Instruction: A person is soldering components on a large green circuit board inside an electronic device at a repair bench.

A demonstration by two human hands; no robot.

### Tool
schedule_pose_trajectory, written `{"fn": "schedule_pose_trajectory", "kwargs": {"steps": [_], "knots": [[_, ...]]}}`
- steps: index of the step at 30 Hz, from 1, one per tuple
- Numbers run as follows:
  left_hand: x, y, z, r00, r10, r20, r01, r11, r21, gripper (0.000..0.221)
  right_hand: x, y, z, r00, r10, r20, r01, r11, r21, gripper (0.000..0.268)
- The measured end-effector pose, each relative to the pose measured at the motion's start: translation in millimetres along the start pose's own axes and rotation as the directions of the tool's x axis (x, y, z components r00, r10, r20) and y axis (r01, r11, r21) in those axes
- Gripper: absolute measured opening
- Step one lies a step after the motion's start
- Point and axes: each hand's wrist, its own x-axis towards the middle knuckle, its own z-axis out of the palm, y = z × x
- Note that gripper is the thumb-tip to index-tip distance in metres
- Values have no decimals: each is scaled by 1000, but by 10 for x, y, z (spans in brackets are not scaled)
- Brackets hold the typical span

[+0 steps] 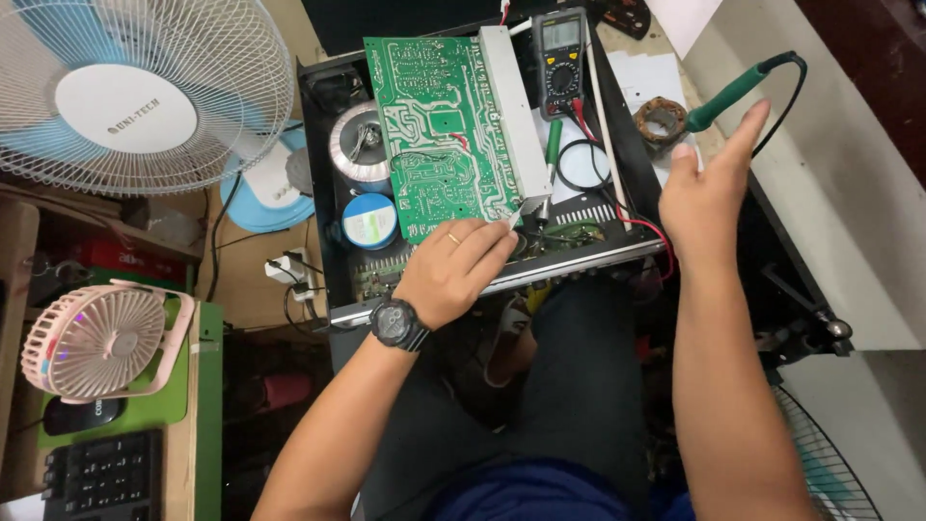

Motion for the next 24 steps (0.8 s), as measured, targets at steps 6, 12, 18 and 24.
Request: {"fn": "schedule_pose_trajectory", "kwargs": {"steps": [6, 12, 18, 24], "knots": [[-19, -13, -3, 1000, 5, 14, -5, 1000, -6, 15, 405, 29, 111, 998, 42, -42, -43, 999, -17, 73], [-61, -26, 5, 1000, 1, 30, -1, 1000, 3, 17, 818, 413, 100, 896, -394, -205, 362, 915, -176, 14], [-132, -31, 36, 999, -12, 49, 12, 1000, -14, 21, 225, 4, -229, 895, -294, -336, 357, 923, 145, 7], [-19, 120, -92, 990, -136, -24, 135, 990, -46, 18, -120, 383, -186, 919, -178, -352, 296, 901, 317, 9]]}}
